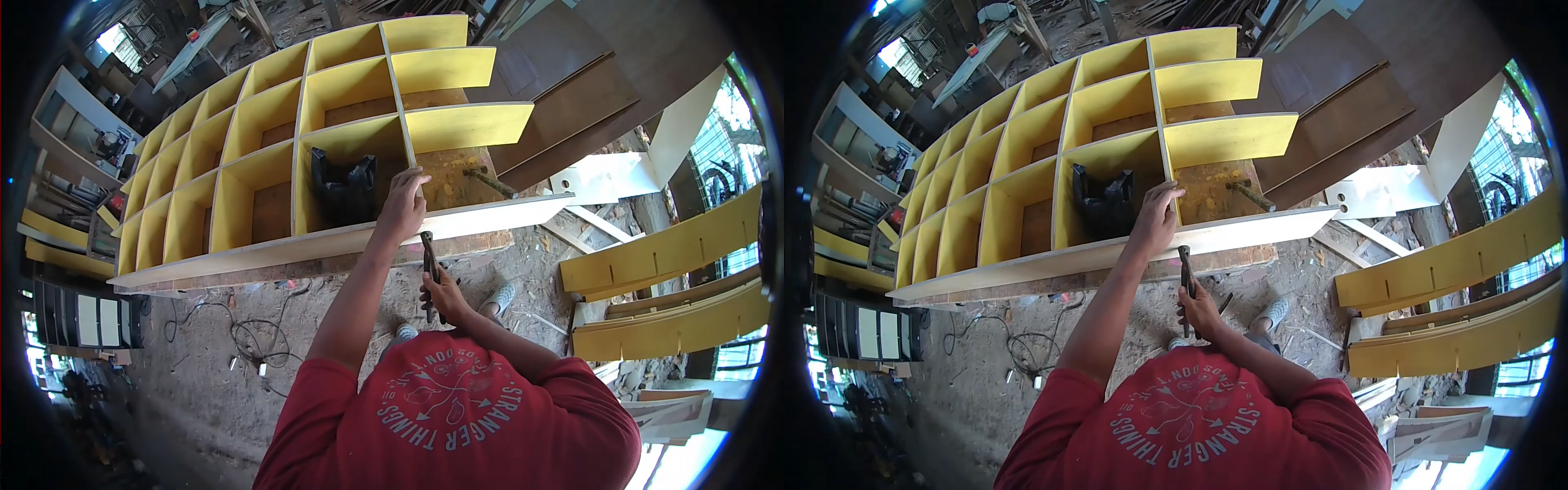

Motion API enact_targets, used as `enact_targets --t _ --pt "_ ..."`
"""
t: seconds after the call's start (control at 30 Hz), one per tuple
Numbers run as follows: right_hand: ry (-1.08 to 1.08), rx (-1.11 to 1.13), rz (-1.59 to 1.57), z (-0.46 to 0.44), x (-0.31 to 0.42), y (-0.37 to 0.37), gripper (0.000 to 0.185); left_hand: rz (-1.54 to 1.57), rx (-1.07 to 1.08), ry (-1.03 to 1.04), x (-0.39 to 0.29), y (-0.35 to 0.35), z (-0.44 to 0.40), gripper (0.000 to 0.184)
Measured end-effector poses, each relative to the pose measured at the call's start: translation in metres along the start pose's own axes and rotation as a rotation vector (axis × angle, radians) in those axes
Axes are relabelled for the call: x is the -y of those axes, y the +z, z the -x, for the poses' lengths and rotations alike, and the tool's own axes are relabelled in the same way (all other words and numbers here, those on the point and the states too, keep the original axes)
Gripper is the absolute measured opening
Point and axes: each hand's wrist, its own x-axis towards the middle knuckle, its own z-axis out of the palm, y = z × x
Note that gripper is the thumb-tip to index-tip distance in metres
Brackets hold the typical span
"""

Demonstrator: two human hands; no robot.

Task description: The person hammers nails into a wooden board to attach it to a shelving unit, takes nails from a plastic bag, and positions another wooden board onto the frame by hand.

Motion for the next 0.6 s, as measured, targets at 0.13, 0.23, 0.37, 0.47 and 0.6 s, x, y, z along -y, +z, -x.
enact_targets --t 0.13,0.23,0.37,0.47,0.6 --pt "-0.028 0.038 0.000 -0.001 0.002 -0.006 0.023 -0.020 -0.005 0.006 -0.001 0.000 0.001 0.043" --pt "-0.021 0.062 0.032 0.002 0.009 -0.013 0.023 0.000 -0.013 -0.033 -0.003 0.002 0.001 0.046" --pt "-0.039 0.108 0.080 -0.001 0.010 -0.023 0.024 -0.006 -0.017 -0.019 -0.003 0.002 0.001 0.044" --pt "-0.036 0.150 0.079 -0.005 0.010 -0.034 0.023 -0.026 -0.012 -0.008 -0.003 0.001 0.000 0.041" --pt "-0.019 0.255 0.198 -0.020 0.012 -0.068 0.023 -0.054 -0.018 0.009 -0.002 0.002 0.002 0.040"
